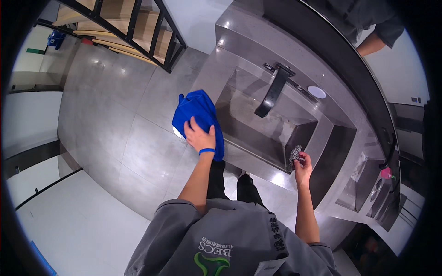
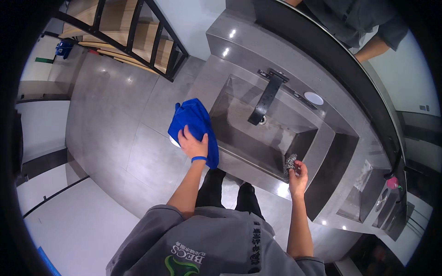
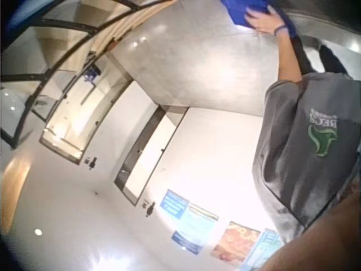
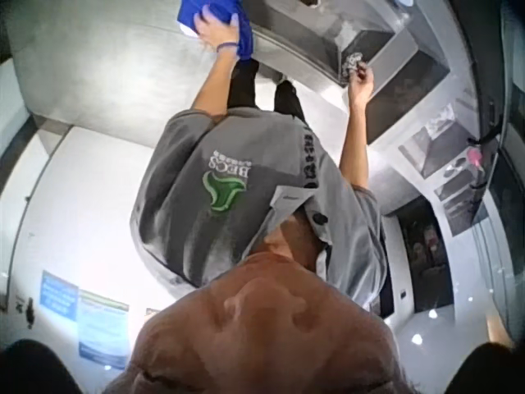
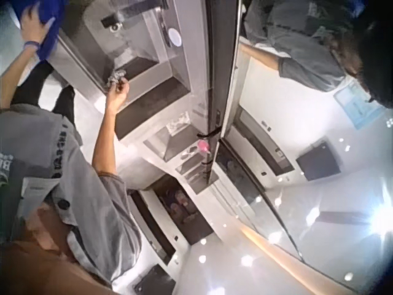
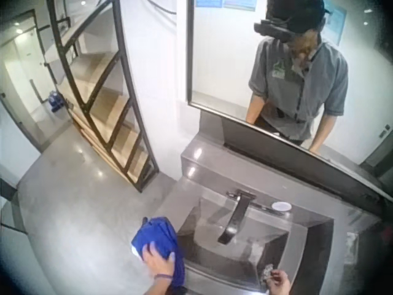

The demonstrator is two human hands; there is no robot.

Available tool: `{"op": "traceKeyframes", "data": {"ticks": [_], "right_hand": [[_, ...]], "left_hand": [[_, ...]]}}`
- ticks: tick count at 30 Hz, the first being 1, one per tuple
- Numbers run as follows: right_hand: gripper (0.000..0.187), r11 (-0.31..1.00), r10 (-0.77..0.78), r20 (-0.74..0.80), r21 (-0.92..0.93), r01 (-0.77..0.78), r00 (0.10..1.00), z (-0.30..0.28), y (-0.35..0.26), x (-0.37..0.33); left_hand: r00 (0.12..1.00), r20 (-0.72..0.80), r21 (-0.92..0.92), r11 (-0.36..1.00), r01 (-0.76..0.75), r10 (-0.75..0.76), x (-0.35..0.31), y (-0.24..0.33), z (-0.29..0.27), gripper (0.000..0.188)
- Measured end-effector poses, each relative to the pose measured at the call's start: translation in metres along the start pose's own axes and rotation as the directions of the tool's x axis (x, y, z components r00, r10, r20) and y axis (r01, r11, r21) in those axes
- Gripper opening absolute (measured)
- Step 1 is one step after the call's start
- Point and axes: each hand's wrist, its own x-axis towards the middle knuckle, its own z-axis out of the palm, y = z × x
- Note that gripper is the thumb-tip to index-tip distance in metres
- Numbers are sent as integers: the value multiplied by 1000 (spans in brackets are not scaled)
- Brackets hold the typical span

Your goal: Cleaning a restroom sink using a steel wool pad and a cloth.

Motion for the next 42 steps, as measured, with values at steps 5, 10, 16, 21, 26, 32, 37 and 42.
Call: {"op": "traceKeyframes", "data": {"ticks": [5,10,16,21,26,32,37,42], "right_hand": [[34,1000,-2,-18,-22,2,1000,41,-30,8],[34,996,-26,-7,-88,26,1000,55,-56,19],[34,1000,-15,-4,7,15,1000,79,-26,47],[37,999,36,48,29,-37,998,109,-10,59],[37,999,-15,74,-34,18,997,123,2,62],[37,998,46,89,-50,-41,995,123,20,64],[35,997,79,84,3,-79,993,118,41,66],[37,997,-28,112,-63,36,993,139,52,75]], "left_hand": [[956,235,-66,984,-166,177,34,-52,14,88],[785,394,-257,878,-405,478,88,-64,11,75],[757,376,-169,843,-511,534,124,-57,-8,69],[779,241,-587,726,-358,579,73,17,-7,28],[261,950,-303,295,906,173,2,73,96,38],[184,948,-98,-311,945,261,-7,105,160,41],[147,778,194,-457,868,611,-14,106,188,43],[138,940,-42,-294,955,313,-9,74,215,39]]}}
